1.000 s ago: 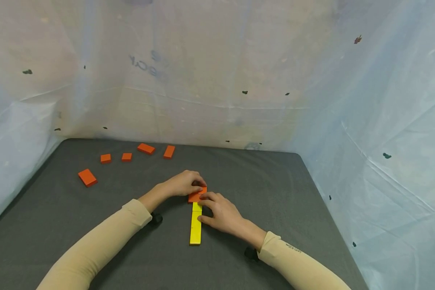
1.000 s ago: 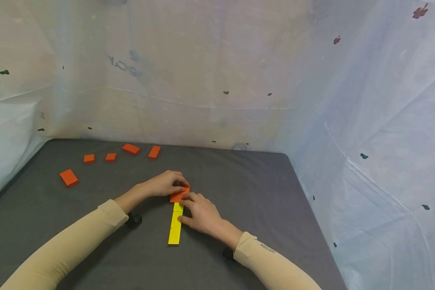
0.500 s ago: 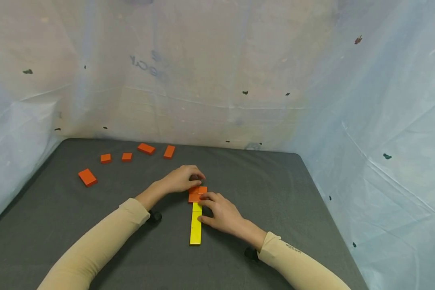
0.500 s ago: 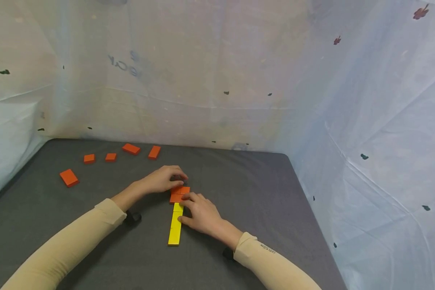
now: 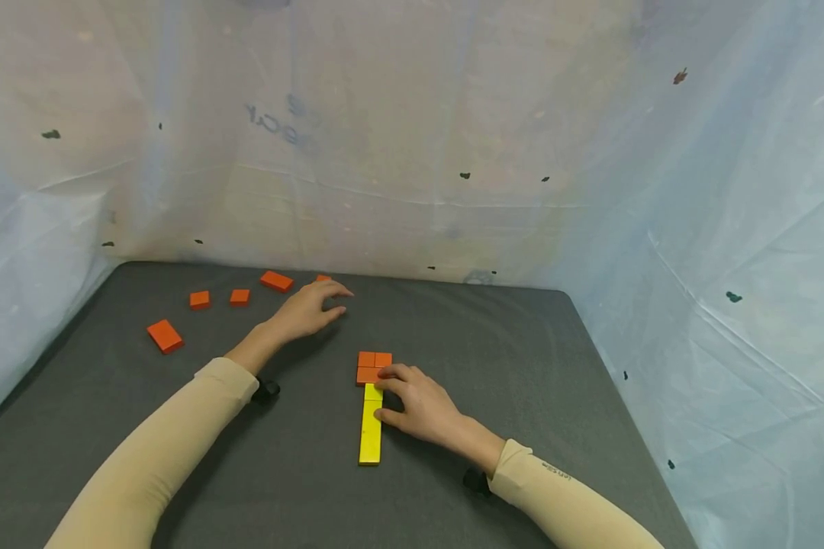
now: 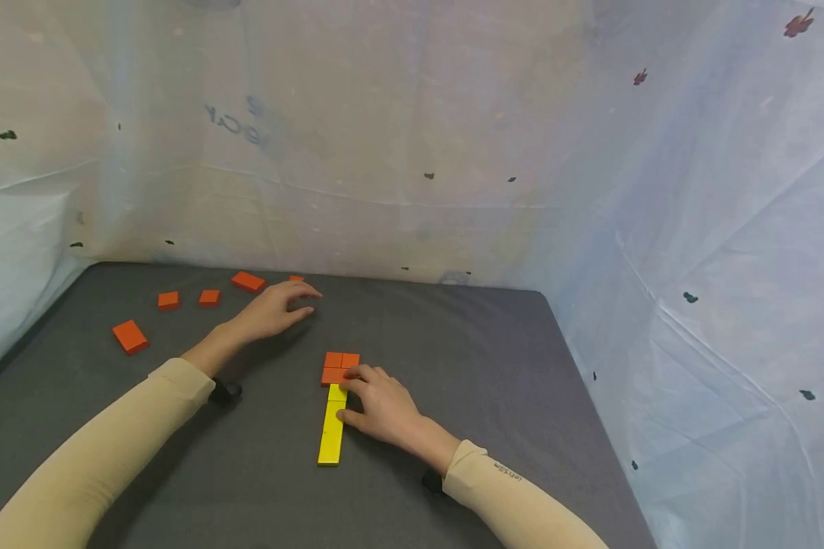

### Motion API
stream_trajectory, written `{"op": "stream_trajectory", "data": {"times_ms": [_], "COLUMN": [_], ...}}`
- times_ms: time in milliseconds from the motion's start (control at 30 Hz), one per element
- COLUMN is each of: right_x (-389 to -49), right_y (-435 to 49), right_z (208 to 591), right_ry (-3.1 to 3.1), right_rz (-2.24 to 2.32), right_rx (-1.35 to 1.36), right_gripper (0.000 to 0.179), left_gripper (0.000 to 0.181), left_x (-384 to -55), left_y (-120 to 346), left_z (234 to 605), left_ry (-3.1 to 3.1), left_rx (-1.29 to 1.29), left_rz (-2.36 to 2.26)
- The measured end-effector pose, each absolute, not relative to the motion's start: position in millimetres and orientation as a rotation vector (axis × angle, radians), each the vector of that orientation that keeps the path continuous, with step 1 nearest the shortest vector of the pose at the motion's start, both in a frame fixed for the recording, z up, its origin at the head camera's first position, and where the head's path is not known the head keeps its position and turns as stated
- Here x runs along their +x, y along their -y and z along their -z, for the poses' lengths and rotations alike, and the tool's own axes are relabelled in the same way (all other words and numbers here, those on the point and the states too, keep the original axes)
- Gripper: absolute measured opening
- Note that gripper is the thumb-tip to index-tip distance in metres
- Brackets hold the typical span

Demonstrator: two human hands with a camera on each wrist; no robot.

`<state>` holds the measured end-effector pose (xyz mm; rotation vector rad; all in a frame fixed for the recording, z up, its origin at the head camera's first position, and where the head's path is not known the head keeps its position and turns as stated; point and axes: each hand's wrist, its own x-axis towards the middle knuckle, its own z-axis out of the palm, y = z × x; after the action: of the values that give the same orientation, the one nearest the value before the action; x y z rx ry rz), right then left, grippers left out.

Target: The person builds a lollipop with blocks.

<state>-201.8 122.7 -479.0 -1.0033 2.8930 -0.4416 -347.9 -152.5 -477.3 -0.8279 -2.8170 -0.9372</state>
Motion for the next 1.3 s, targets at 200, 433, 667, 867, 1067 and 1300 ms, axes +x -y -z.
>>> {"op": "stream_trajectory", "data": {"times_ms": [200, 433, 667, 867, 1067, 1300], "right_x": [-201, -200, -201, -201, -200, -201], "right_y": [-123, -124, -124, -124, -124, -124], "right_z": [478, 477, 478, 480, 478, 479], "right_ry": [-2.886, -2.888, -2.891, -2.883, -2.882, -2.880], "right_rz": [0.449, 0.468, 0.456, 0.467, 0.468, 0.468], "right_rx": [-0.991, -1.005, -1.010, -1.011, -1.003, -0.994], "right_gripper": [0.048, 0.048, 0.048, 0.048, 0.048, 0.047], "left_gripper": [0.045, 0.056, 0.063, 0.061, 0.060, 0.058], "left_x": [-367, -388, -397, -400, -403, -402], "left_y": [172, 186, 189, 189, 188, 188], "left_z": [476, 476, 482, 487, 487, 487], "left_ry": [2.858, 2.934, 3.015, 3.048, 3.071, 3.071], "left_rx": [-0.798, -0.803, -0.799, -0.798, -0.796, -0.786], "left_rz": [0.853, 0.713, 0.621, 0.569, 0.535, 0.506]}}
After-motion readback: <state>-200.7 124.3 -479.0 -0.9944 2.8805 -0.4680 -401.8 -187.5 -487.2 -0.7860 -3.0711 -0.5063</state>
